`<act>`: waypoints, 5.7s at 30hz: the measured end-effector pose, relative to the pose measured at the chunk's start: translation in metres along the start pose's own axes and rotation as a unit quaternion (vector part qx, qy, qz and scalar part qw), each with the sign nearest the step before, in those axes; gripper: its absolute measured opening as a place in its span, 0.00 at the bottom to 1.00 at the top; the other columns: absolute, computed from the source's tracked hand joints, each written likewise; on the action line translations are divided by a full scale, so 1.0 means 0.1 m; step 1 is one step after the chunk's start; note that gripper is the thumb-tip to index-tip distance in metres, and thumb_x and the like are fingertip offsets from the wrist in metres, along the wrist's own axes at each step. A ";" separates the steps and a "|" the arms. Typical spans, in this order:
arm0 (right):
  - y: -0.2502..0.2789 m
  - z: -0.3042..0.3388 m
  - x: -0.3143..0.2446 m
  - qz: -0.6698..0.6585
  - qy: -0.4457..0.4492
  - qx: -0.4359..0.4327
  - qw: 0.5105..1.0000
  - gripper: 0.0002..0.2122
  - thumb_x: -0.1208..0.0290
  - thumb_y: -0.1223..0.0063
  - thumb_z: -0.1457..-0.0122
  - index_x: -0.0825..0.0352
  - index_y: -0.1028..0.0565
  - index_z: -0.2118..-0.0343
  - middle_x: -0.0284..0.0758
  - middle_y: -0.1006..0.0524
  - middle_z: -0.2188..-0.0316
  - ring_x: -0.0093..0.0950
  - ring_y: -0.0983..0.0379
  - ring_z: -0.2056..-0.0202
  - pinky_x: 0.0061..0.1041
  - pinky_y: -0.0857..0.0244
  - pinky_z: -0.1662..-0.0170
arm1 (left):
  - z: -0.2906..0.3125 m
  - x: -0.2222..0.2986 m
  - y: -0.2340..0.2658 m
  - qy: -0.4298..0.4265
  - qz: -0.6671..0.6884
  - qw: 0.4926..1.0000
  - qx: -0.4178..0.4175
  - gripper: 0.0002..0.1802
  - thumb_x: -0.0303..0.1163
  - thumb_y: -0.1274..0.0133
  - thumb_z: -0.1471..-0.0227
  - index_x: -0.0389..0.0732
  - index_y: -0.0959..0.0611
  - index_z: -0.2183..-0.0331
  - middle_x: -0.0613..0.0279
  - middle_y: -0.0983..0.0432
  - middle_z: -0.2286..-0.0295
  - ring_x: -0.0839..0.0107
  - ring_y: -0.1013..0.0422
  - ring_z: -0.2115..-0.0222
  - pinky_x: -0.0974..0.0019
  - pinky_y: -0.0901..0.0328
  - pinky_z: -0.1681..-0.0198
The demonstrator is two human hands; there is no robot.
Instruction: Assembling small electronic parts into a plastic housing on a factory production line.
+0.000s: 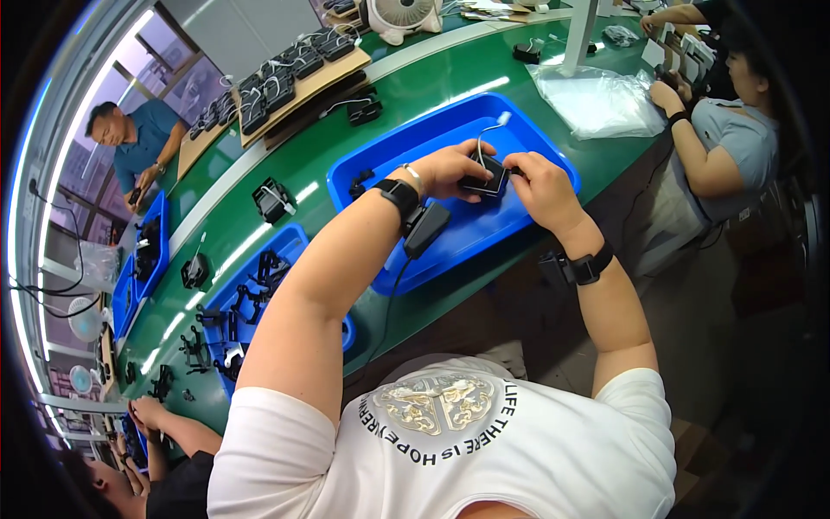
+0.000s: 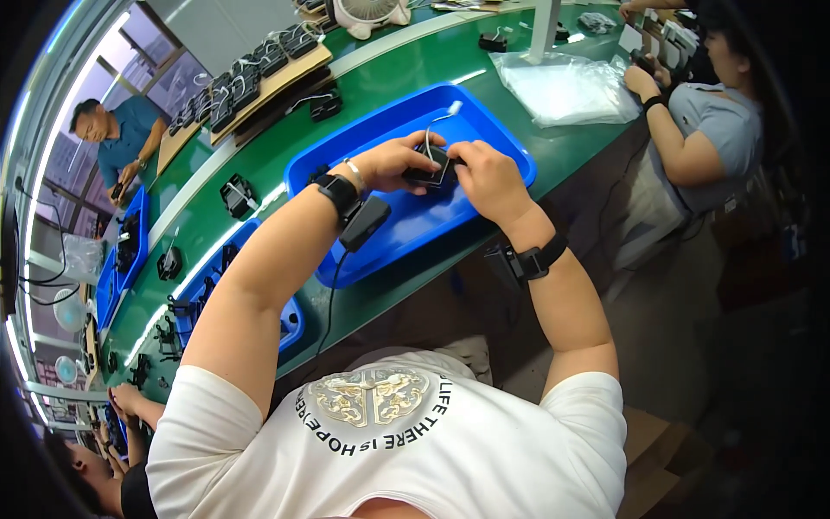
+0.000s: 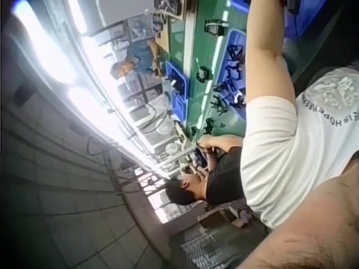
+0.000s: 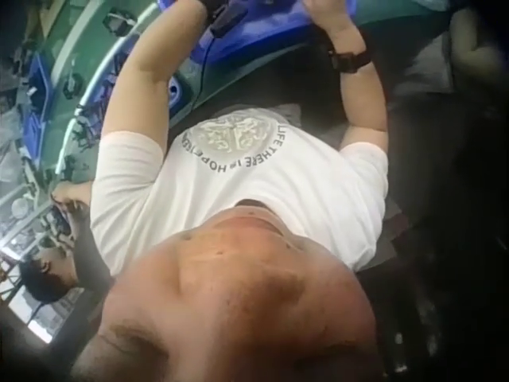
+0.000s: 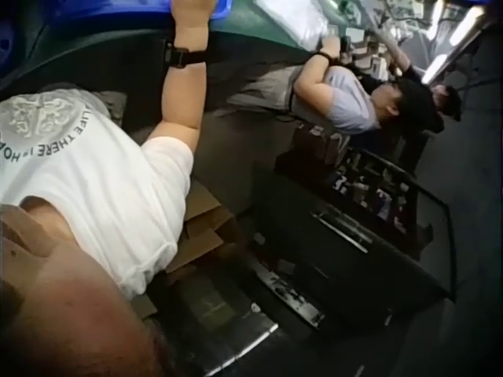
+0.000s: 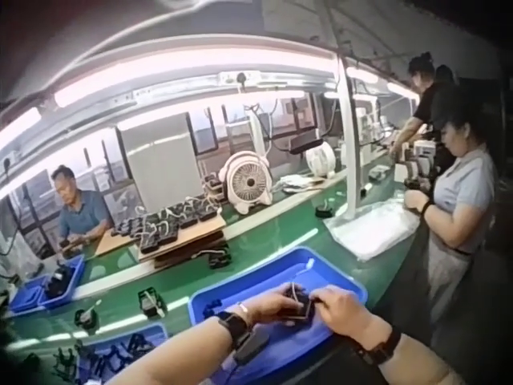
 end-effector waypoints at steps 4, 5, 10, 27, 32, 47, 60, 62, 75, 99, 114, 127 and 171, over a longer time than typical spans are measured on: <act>-0.03 0.05 0.16 -0.054 -0.059 0.009 0.997 0.08 0.80 0.51 0.52 0.67 0.28 0.67 0.39 0.27 0.76 0.31 0.30 0.76 0.25 0.36 0.71 | -0.13 0.14 -0.03 -0.002 -0.129 0.992 0.017 0.27 0.26 0.48 0.54 0.50 0.35 0.51 0.60 0.32 0.66 0.68 0.30 0.67 0.63 0.30 0.70; -0.05 0.06 0.17 -0.053 -0.059 0.008 0.997 0.08 0.80 0.51 0.52 0.67 0.28 0.67 0.39 0.27 0.76 0.31 0.30 0.76 0.25 0.36 0.71 | -0.14 0.13 0.00 0.005 -0.156 0.988 0.023 0.28 0.25 0.48 0.54 0.50 0.36 0.50 0.59 0.32 0.66 0.68 0.30 0.67 0.62 0.30 0.70; -0.12 0.04 0.14 -0.079 -0.065 -0.004 0.995 0.07 0.79 0.50 0.51 0.69 0.27 0.68 0.38 0.27 0.78 0.26 0.30 0.78 0.22 0.37 0.73 | -0.07 0.14 0.03 0.003 -0.207 0.976 0.072 0.30 0.25 0.49 0.56 0.50 0.36 0.49 0.58 0.32 0.65 0.67 0.30 0.68 0.62 0.30 0.71; -0.53 0.11 -0.82 -0.330 -0.053 -0.113 0.936 0.08 0.83 0.51 0.49 0.71 0.28 0.64 0.29 0.27 0.75 0.17 0.30 0.73 0.16 0.36 0.68 | 2.12 -0.30 -0.30 -0.141 0.125 0.953 0.237 0.32 0.33 0.44 0.54 0.35 0.40 0.50 0.55 0.31 0.65 0.67 0.30 0.64 0.60 0.30 0.72; -0.60 0.11 -1.64 -0.296 0.098 -0.128 0.941 0.09 0.85 0.50 0.51 0.71 0.28 0.66 0.34 0.26 0.73 0.22 0.28 0.72 0.18 0.34 0.68 | 2.61 -0.81 -0.26 -0.158 0.254 0.903 0.307 0.30 0.32 0.46 0.52 0.35 0.40 0.50 0.53 0.29 0.64 0.69 0.28 0.67 0.67 0.30 0.73; -0.66 -0.01 -2.54 -0.225 0.562 -0.042 0.795 0.06 0.76 0.47 0.63 0.65 0.33 0.81 0.34 0.28 0.68 0.28 0.28 0.70 0.25 0.33 0.70 | 3.36 -0.97 -0.06 -0.142 0.390 0.876 0.246 0.17 0.29 0.58 0.46 0.33 0.30 0.54 0.56 0.25 0.73 0.74 0.29 0.81 0.77 0.36 0.86; -1.00 -0.27 -2.81 -0.264 0.629 -0.066 0.728 0.06 0.79 0.47 0.61 0.64 0.32 0.81 0.35 0.27 0.68 0.29 0.29 0.70 0.22 0.35 0.73 | 3.48 -1.02 0.27 -0.146 0.360 0.870 0.303 0.14 0.31 0.59 0.45 0.34 0.27 0.59 0.59 0.25 0.77 0.75 0.30 0.82 0.74 0.36 0.85; -1.10 -0.27 -2.82 -0.271 0.635 -0.077 0.719 0.05 0.79 0.47 0.61 0.64 0.32 0.81 0.35 0.27 0.68 0.29 0.29 0.71 0.22 0.35 0.73 | 3.53 -1.06 0.37 -0.127 0.310 0.888 0.315 0.14 0.30 0.59 0.45 0.34 0.27 0.59 0.59 0.26 0.77 0.75 0.30 0.83 0.74 0.36 0.85; -1.45 -0.57 -2.95 -0.402 0.417 -0.181 0.795 0.03 0.80 0.54 0.53 0.66 0.31 0.74 0.37 0.28 0.71 0.30 0.30 0.73 0.24 0.35 0.72 | 3.64 -1.01 0.59 -0.183 0.356 0.850 0.343 0.10 0.29 0.59 0.46 0.38 0.31 0.61 0.61 0.28 0.79 0.74 0.30 0.83 0.75 0.35 0.83; -1.98 -1.34 -2.36 -0.244 0.145 -0.311 0.907 0.11 0.67 0.45 0.48 0.68 0.30 0.67 0.32 0.28 0.73 0.20 0.32 0.74 0.17 0.38 0.71 | 3.75 -1.06 0.73 -0.283 0.244 0.807 0.458 0.11 0.25 0.60 0.47 0.42 0.38 0.59 0.57 0.30 0.69 0.69 0.29 0.70 0.64 0.29 0.74; -3.22 -3.74 -1.04 0.005 -0.149 -0.224 0.963 0.31 0.48 0.44 0.56 0.71 0.28 0.57 0.43 0.26 0.59 0.37 0.28 0.59 0.31 0.33 0.58 | 3.59 -1.13 0.66 -0.249 0.235 0.838 0.425 0.20 0.20 0.57 0.50 0.42 0.40 0.54 0.55 0.31 0.63 0.61 0.30 0.59 0.59 0.31 0.61; -3.26 -3.73 -1.33 0.147 -0.097 -0.077 0.981 0.33 0.53 0.37 0.64 0.77 0.30 0.59 0.50 0.30 0.55 0.41 0.33 0.53 0.30 0.39 0.49 | 3.59 -1.06 0.73 -0.254 0.119 0.852 0.442 0.20 0.19 0.56 0.50 0.40 0.40 0.54 0.56 0.33 0.61 0.63 0.32 0.57 0.62 0.32 0.58; -1.37 0.08 -3.07 -0.393 0.269 -0.284 0.832 0.33 0.66 0.35 0.62 0.71 0.37 0.52 0.44 0.35 0.57 0.37 0.33 0.59 0.28 0.36 0.57 | 3.84 -1.28 -0.08 -0.297 0.135 0.807 0.492 0.25 0.26 0.49 0.51 0.35 0.37 0.51 0.49 0.31 0.60 0.63 0.28 0.64 0.71 0.30 0.67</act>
Point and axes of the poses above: each hand's wrist, its own z-axis away from the middle knuckle, its own y-axis out of the back of the hand, x = y × z, the point moved 5 cm from there along -z, towards the middle knuckle
